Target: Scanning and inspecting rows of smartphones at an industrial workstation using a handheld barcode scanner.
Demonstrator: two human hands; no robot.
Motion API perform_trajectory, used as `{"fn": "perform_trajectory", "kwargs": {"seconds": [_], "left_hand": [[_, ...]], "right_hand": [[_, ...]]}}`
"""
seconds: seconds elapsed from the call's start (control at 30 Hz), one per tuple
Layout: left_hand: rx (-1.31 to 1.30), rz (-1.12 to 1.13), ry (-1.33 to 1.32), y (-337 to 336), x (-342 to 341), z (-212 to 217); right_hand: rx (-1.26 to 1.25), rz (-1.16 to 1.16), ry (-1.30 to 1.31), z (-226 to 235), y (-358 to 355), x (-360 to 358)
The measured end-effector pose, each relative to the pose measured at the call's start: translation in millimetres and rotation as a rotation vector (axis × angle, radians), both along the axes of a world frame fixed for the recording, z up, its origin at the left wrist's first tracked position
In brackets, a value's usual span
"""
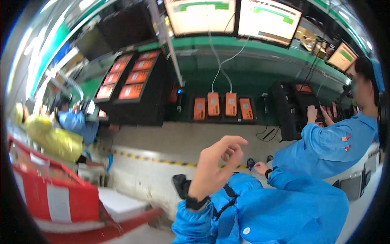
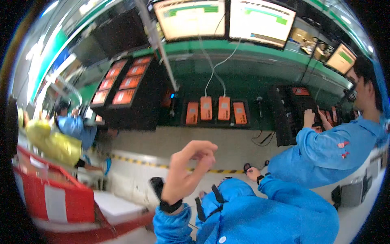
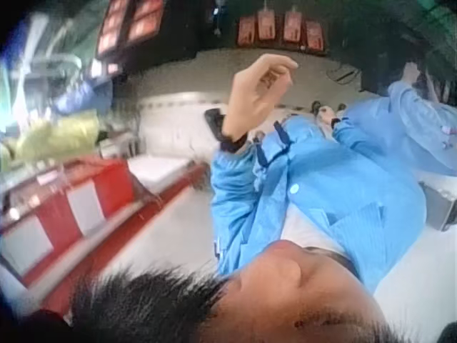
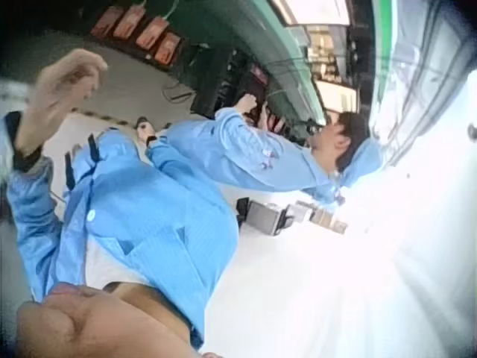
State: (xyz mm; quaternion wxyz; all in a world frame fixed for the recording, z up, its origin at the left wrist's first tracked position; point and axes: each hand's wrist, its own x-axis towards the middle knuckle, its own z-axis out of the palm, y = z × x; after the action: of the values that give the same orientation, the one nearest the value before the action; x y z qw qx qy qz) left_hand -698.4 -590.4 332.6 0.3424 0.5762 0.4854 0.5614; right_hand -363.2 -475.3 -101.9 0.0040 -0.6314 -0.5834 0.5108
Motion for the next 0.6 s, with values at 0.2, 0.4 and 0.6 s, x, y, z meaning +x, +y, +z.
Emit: {"fn": "perform_trajectory", "kwargs": {"seconds": [0.2,0.4,0.6], "left_hand": [[-0.315,-0.18,0.084,147,-46,-162],[-0.555,-0.282,0.162,285,-88,-266],[-0.48,0.204,0.372,407,-120,-334]], "right_hand": [[0.299,-0.221,0.449,62,49,-131],[0.452,-0.329,0.639,85,211,-203],[0.984,-0.138,-0.074,56,343,-234]]}}
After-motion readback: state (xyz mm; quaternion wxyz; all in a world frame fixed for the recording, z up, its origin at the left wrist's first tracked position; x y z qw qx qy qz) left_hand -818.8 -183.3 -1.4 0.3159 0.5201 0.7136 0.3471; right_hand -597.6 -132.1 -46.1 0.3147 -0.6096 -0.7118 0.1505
